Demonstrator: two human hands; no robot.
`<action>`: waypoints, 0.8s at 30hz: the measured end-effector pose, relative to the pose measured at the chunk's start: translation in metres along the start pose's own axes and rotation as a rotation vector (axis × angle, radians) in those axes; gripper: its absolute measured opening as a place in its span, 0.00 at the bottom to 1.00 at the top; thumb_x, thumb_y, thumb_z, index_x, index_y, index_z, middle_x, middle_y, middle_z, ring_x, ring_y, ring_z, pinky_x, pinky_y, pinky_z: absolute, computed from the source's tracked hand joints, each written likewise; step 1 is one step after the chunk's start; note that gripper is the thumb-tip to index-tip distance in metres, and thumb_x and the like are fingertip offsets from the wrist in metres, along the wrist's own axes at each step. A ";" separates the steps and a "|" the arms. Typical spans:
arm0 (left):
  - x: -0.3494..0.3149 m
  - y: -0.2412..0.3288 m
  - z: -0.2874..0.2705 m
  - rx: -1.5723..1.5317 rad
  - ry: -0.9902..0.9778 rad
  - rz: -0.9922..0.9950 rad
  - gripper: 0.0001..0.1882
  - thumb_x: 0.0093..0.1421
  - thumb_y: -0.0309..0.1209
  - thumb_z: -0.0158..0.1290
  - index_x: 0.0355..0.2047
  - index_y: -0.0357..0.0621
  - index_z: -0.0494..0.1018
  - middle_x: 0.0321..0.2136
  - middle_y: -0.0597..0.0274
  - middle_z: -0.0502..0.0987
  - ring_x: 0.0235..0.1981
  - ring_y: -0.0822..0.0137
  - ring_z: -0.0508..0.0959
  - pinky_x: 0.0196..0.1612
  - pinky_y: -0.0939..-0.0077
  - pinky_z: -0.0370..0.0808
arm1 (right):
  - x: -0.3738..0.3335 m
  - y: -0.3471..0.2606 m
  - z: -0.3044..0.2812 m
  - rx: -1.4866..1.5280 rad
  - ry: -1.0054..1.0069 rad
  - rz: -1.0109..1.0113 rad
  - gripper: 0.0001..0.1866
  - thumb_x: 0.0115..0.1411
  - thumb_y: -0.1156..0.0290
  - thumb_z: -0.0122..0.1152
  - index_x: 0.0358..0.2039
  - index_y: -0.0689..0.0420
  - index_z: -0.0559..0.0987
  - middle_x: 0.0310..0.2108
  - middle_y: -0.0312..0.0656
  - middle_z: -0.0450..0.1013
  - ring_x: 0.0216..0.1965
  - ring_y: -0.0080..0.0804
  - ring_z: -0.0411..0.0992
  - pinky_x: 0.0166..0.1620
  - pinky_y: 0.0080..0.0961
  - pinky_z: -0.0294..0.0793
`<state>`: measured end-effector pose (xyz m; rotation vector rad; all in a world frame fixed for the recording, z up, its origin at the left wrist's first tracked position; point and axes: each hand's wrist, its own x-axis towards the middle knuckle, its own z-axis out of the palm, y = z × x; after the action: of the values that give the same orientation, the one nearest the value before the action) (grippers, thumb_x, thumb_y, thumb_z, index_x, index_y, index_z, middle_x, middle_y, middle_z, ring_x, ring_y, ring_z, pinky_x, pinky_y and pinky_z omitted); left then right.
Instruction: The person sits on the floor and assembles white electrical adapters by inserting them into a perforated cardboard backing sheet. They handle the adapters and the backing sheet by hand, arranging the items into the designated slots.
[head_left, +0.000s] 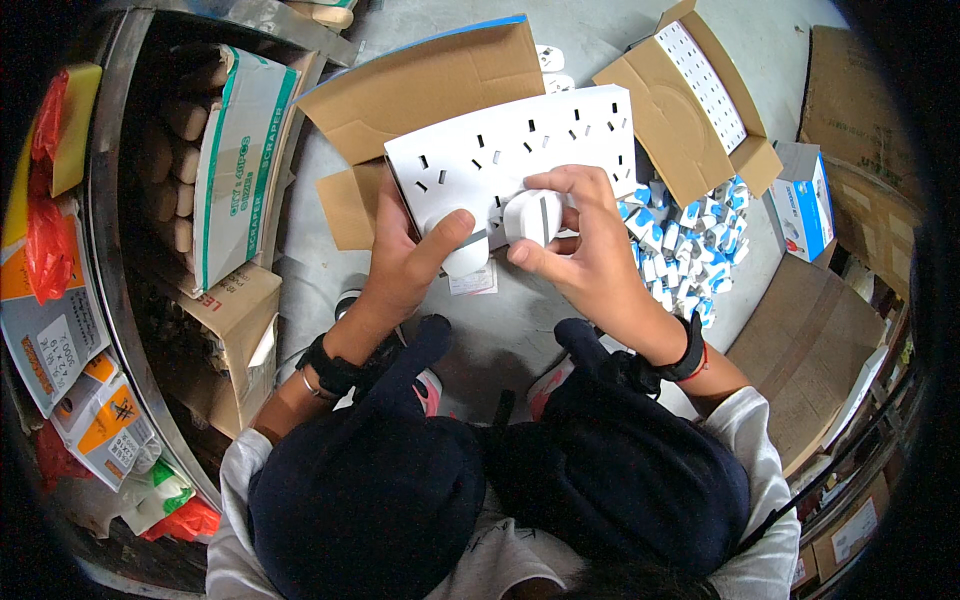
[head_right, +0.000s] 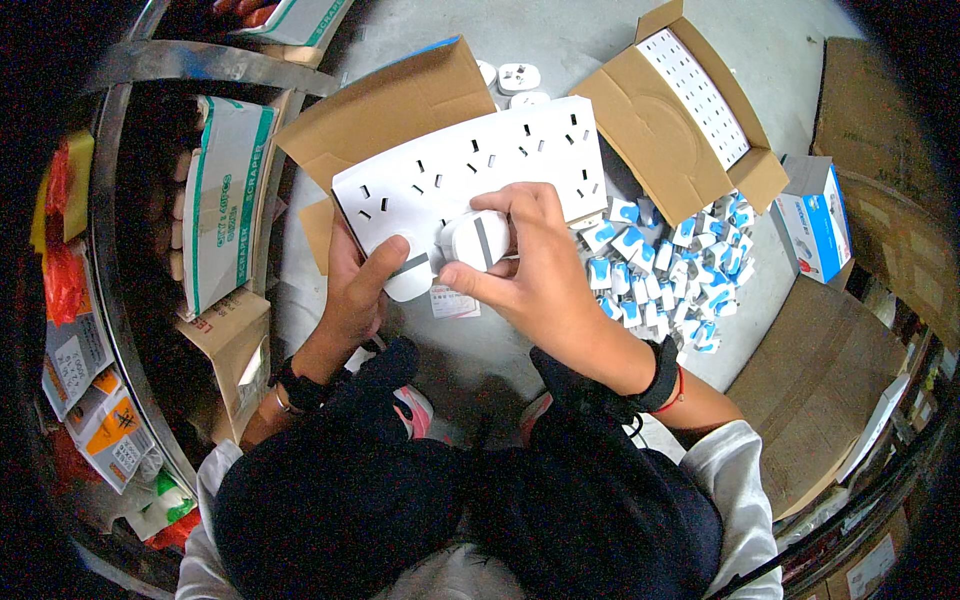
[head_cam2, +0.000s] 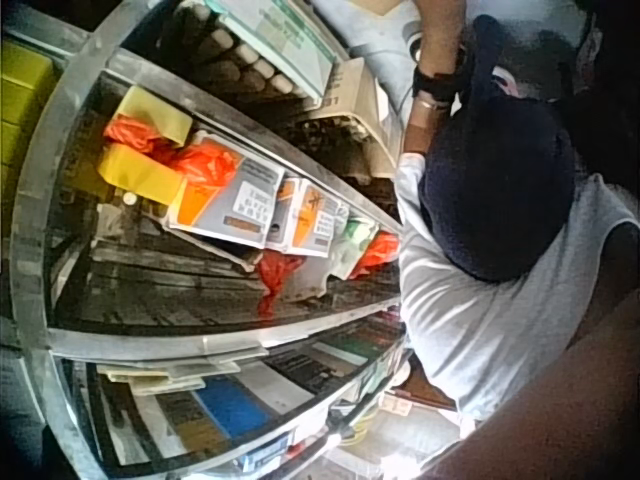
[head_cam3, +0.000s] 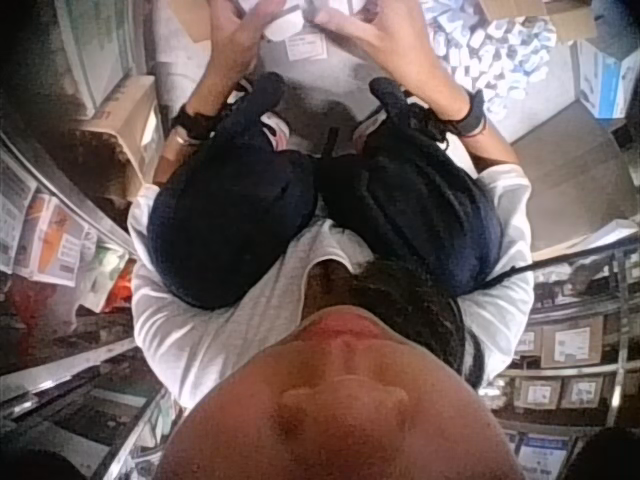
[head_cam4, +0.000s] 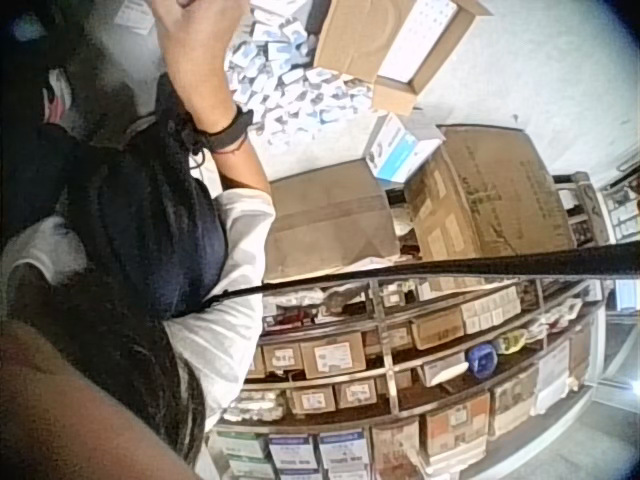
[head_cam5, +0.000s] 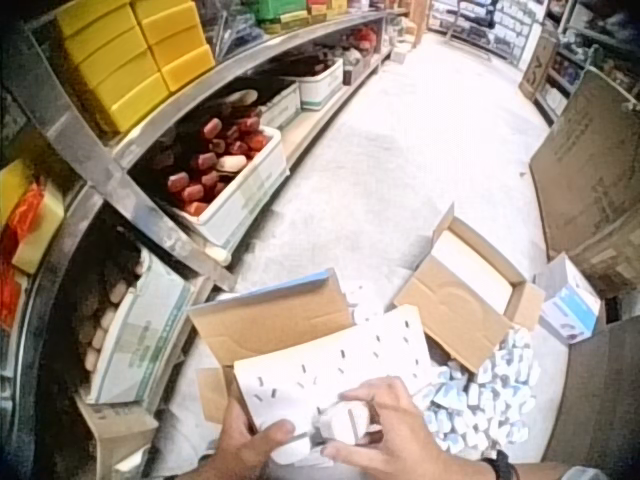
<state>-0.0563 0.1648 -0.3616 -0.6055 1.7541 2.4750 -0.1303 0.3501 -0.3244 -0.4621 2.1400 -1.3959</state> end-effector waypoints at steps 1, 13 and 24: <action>0.000 0.000 0.000 -0.006 0.005 -0.008 0.37 0.57 0.33 0.58 0.60 0.39 0.50 0.52 0.54 0.65 0.52 0.66 0.68 0.56 0.69 0.66 | -0.002 -0.001 0.001 0.070 0.008 0.028 0.27 0.53 0.64 0.70 0.49 0.62 0.71 0.48 0.44 0.62 0.43 0.31 0.73 0.39 0.24 0.78; -0.001 0.000 0.000 -0.022 0.005 0.002 0.36 0.57 0.32 0.58 0.60 0.38 0.51 0.51 0.54 0.66 0.51 0.66 0.68 0.56 0.69 0.66 | -0.008 0.011 -0.004 0.162 -0.111 0.163 0.18 0.57 0.64 0.66 0.39 0.64 0.73 0.24 0.35 0.69 0.24 0.17 0.65 0.27 0.18 0.65; -0.008 0.003 0.000 0.069 -0.026 0.051 0.38 0.54 0.32 0.61 0.59 0.38 0.52 0.50 0.54 0.66 0.51 0.65 0.69 0.55 0.69 0.67 | -0.014 0.012 0.002 0.447 -0.117 0.313 0.16 0.61 0.66 0.60 0.43 0.64 0.72 0.26 0.32 0.71 0.27 0.15 0.67 0.29 0.14 0.67</action>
<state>-0.0493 0.1647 -0.3557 -0.5269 1.8592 2.4316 -0.1182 0.3615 -0.3329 -0.0321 1.6522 -1.5560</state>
